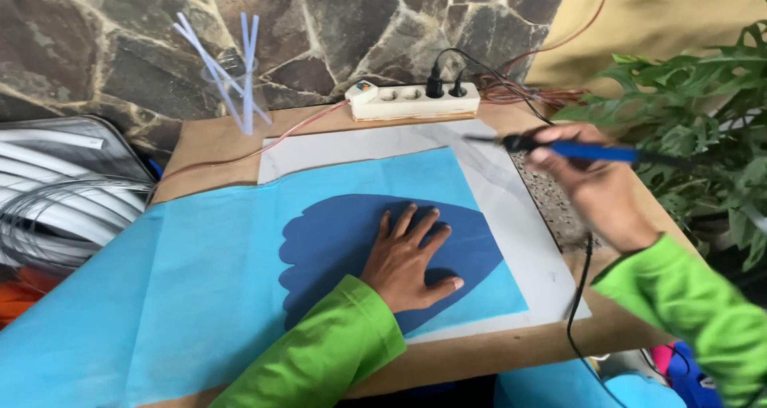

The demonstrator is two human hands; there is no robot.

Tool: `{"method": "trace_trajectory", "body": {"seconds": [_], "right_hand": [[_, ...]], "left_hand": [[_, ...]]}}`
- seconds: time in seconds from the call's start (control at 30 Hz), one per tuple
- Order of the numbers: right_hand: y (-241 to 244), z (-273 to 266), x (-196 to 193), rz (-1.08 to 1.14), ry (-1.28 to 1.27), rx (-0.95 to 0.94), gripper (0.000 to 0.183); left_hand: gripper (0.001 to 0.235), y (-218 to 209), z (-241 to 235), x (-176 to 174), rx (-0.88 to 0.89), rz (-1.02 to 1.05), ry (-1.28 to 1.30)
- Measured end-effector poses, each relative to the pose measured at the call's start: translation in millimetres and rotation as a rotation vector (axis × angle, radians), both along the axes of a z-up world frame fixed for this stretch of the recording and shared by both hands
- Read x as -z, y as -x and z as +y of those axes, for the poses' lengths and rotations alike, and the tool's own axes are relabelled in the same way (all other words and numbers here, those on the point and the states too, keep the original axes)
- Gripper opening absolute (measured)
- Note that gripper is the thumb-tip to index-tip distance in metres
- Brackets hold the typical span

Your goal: Using a soldering iron to heat-cut a specific shape out of blue fabric on a workbench.

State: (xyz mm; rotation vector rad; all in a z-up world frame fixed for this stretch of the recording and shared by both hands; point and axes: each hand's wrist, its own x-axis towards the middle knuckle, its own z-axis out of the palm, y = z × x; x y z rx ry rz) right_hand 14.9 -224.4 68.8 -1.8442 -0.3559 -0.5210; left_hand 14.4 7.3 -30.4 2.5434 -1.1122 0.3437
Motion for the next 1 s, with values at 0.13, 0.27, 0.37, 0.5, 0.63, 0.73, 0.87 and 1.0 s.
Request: {"method": "trace_trajectory", "body": {"seconds": [0.13, 0.27, 0.37, 0.5, 0.63, 0.73, 0.87, 1.0], "right_hand": [[-19.1, 22.4, 29.7, 0.056, 0.030, 0.026, 0.026], [-33.9, 24.5, 48.0, -0.045, 0.112, -0.032, 0.018], [-38.1, 29.4, 55.8, -0.076, 0.147, -0.056, 0.019], [-43.1, 28.7, 64.5, -0.089, 0.162, -0.059, 0.018], [-44.9, 26.6, 68.0, -0.102, 0.164, -0.066, 0.017], [-46.3, 26.9, 69.2, -0.101, 0.163, -0.071, 0.016], [-46.4, 28.4, 68.5, -0.112, 0.161, -0.072, 0.015], [-46.1, 29.3, 68.7, -0.126, 0.169, -0.076, 0.013]], "left_hand": [[0.073, 6.1, 3.4, -12.9, -0.035, 0.052, -0.113], [0.070, 5.6, 3.9, -10.8, -0.017, 0.052, -0.081], [0.069, 5.5, 4.6, -10.4, -0.009, 0.042, -0.053], [0.069, 5.8, 5.5, -10.8, 0.001, 0.022, -0.030], [0.070, 5.3, 4.8, -12.9, -0.002, 0.048, -0.076], [0.070, 5.4, 4.7, -13.4, 0.002, 0.046, -0.086], [0.070, 5.9, 5.2, -15.4, 0.004, 0.058, -0.083], [0.070, 5.7, 5.2, -14.1, 0.009, 0.058, -0.063]]}}
